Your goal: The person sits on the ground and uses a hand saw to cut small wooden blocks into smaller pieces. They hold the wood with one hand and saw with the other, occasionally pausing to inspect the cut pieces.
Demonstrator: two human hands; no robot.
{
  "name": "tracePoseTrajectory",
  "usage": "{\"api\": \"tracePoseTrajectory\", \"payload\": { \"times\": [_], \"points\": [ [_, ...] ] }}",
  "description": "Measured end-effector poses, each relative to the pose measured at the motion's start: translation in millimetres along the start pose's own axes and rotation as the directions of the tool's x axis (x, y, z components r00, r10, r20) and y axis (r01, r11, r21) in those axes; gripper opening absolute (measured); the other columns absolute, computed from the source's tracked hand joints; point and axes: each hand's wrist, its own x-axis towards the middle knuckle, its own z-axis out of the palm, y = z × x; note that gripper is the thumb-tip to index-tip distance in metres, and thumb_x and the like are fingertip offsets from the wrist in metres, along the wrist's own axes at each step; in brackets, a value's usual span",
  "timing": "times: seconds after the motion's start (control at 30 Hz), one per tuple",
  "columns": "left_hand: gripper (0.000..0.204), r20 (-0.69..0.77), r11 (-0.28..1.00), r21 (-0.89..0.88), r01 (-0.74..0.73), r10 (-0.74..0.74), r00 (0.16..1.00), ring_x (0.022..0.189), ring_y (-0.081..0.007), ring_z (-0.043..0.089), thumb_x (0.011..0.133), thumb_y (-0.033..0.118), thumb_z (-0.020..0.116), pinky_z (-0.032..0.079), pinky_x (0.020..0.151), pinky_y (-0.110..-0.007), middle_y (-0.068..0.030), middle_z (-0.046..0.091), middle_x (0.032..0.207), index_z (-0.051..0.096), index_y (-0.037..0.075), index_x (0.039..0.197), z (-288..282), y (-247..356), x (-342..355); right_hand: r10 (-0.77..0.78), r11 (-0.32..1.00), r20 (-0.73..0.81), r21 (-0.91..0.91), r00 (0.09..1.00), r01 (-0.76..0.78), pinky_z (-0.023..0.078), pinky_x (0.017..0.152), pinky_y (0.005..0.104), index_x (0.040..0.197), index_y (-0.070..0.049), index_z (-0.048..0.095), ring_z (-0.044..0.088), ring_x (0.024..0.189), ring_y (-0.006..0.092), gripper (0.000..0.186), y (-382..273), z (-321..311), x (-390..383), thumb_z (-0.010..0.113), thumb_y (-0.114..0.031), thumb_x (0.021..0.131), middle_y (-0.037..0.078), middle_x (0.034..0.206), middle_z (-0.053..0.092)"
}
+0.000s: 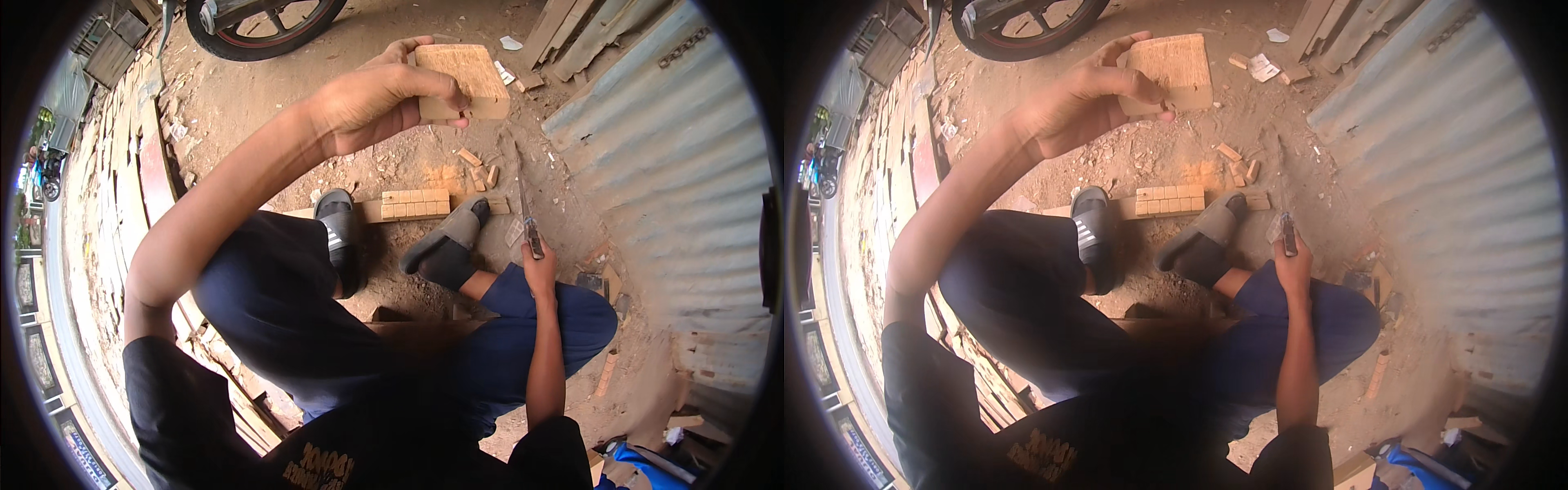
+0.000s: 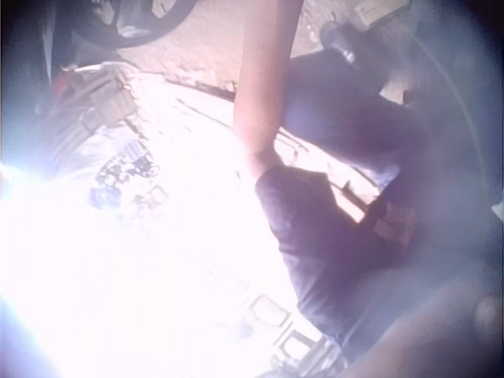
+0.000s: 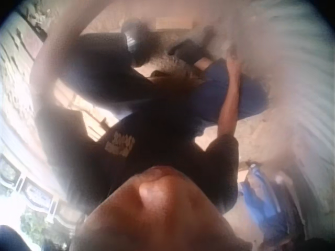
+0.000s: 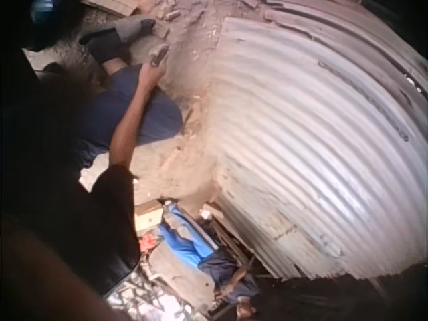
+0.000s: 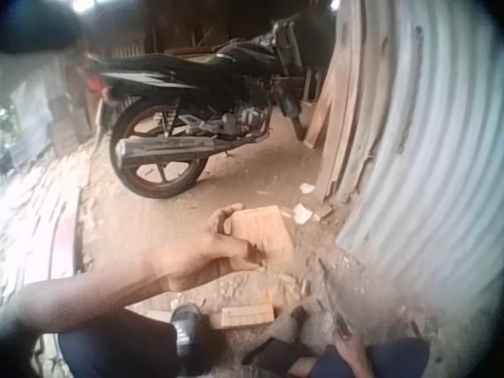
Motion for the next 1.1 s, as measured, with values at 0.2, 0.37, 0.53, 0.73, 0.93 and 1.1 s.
{"api": "tracePoseTrajectory", "payload": {
  "times": [0.2, 0.37, 0.53, 0.73, 0.93, 1.1],
  "points": [
    [0.048, 0.089, 0.987, -0.149, -0.054, 0.068, 0.994, 0.097, -0.025, 0.065, 0.092, 0.02, 0.064, 0.054, 0.094, -0.037, -0.0144, 0.062, 0.107, 0.044, -0.005, 0.128, -24, -14, 12, -0.078, 0.996, -0.037, 0.031, 0.996, 0.079, 0.045, 0.064, 0.0338, 0.102, 0.0, 0.063, 0.054, 0.065, 0.016, 0.02, -1, 7, -1, 0.059, -0.014, 0.088, 0.01, 0.069, 0.056],
    [0.034, 0.215, 0.971, -0.239, 0.007, 0.046, 0.976, 0.108, -0.0267, 0.062, 0.102, 0.027, 0.051, 0.049, 0.1, -0.04, -0.0145, 0.063, 0.117, 0.056, -0.001, 0.121, -42, -21, 19, -0.029, 0.999, -0.005, 0.022, 1.0, 0.029, 0.049, 0.074, 0.0377, 0.112, -0.001, 0.063, 0.063, 0.079, 0.0277, 0.029, -4, 6, 5, 0.059, -0.017, 0.088, 0.018, 0.083, 0.064],
    [0.034, 0.184, 0.975, -0.221, 0.027, 0.015, 0.983, 0.106, -0.0259, 0.061, 0.103, 0.028, 0.049, 0.049, 0.098, -0.04, -0.0146, 0.063, 0.115, 0.056, 0.0, 0.12, -38, -18, 17, -0.025, 1.0, 0.003, 0.016, 1.0, 0.025, 0.05, 0.079, 0.0401, 0.118, -0.002, 0.063, 0.067, 0.092, 0.0375, 0.034, -5, 6, 7, 0.059, -0.017, 0.087, 0.024, 0.093, 0.067],
    [0.033, 0.199, 0.974, -0.223, 0.032, 0.013, 0.98, 0.105, -0.0254, 0.061, 0.103, 0.029, 0.049, 0.05, 0.098, -0.038, -0.0146, 0.064, 0.113, 0.056, 0.001, 0.12, -34, -13, 18, -0.06, 0.998, -0.036, 0.016, 0.998, 0.061, 0.046, 0.069, 0.0329, 0.112, 0.0, 0.064, 0.055, 0.069, 0.0159, 0.029, -3, 7, 6, 0.059, -0.018, 0.089, 0.011, 0.073, 0.06],
    [0.035, 0.214, 0.976, -0.216, 0.019, 0.028, 0.977, 0.105, -0.0249, 0.061, 0.103, 0.031, 0.049, 0.05, 0.098, -0.038, -0.0151, 0.064, 0.112, 0.055, 0.001, 0.12, -38, -15, 21, -0.047, 0.999, -0.036, -0.012, 0.998, 0.046, 0.046, 0.07, 0.0328, 0.111, 0.0, 0.064, 0.055, 0.07, 0.0157, 0.028, -7, 6, 5, 0.059, -0.017, 0.089, 0.01, 0.074, 0.06],
    [0.035, 0.152, 0.969, -0.245, 0.029, 0.009, 0.988, 0.101, -0.0248, 0.063, 0.103, 0.031, 0.047, 0.051, 0.096, -0.038, -0.015, 0.063, 0.11, 0.055, 0.001, 0.118, -30, -10, 15, 0.011, 1.0, -0.021, 0.025, 1.0, -0.01, 0.05, 0.072, 0.0388, 0.116, -0.001, 0.063, 0.067, 0.077, 0.0308, 0.032, -7, 4, 8, 0.058, -0.018, 0.089, 0.018, 0.082, 0.066]
  ]
}}
